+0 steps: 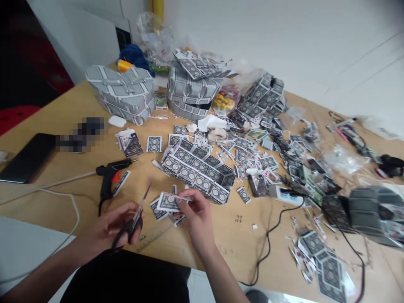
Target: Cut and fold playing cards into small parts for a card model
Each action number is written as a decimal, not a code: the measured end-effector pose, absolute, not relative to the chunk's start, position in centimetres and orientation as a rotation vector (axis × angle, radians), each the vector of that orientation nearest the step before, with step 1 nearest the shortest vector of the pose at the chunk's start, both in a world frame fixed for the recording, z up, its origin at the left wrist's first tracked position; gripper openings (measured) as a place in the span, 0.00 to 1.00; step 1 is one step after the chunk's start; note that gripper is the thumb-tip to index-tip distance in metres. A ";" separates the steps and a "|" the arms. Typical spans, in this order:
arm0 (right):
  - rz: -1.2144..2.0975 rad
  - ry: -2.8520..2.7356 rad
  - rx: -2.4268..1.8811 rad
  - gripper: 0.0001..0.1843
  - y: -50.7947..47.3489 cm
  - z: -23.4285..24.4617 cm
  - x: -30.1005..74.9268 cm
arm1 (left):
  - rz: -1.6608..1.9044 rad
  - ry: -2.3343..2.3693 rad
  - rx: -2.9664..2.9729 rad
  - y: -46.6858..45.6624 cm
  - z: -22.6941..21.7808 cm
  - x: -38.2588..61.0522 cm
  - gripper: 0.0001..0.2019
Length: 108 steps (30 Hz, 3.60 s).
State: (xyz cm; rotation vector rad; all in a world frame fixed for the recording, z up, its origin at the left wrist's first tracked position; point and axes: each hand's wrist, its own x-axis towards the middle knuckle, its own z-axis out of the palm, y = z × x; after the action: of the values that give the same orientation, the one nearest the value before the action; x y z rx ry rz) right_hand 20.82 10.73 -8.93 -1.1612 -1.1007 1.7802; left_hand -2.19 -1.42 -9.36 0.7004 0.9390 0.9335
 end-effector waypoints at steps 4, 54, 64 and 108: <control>1.774 -1.101 -1.128 0.09 10.6 -8.9 20.9 | 0.934 0.744 0.697 -2.3 -9.7 -1.2 0.32; 2.328 -0.256 -0.805 0.17 6.6 -7.9 18.5 | 0.902 0.609 0.711 -3.3 -9.2 0.9 0.30; 2.263 -0.451 -0.864 0.17 6.3 -8.2 18.5 | 0.851 0.697 0.752 -2.5 -8.1 0.5 0.31; 1.549 -1.057 -1.281 0.17 7.8 -7.1 20.9 | 0.627 1.354 1.285 -3.5 -7.8 -1.9 0.13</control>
State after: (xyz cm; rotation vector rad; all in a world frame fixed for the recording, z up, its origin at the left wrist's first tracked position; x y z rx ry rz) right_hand 20.89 7.84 -7.10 -1.2806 -1.0574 1.5489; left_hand -1.86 -3.54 -7.83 1.2850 1.3539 0.6271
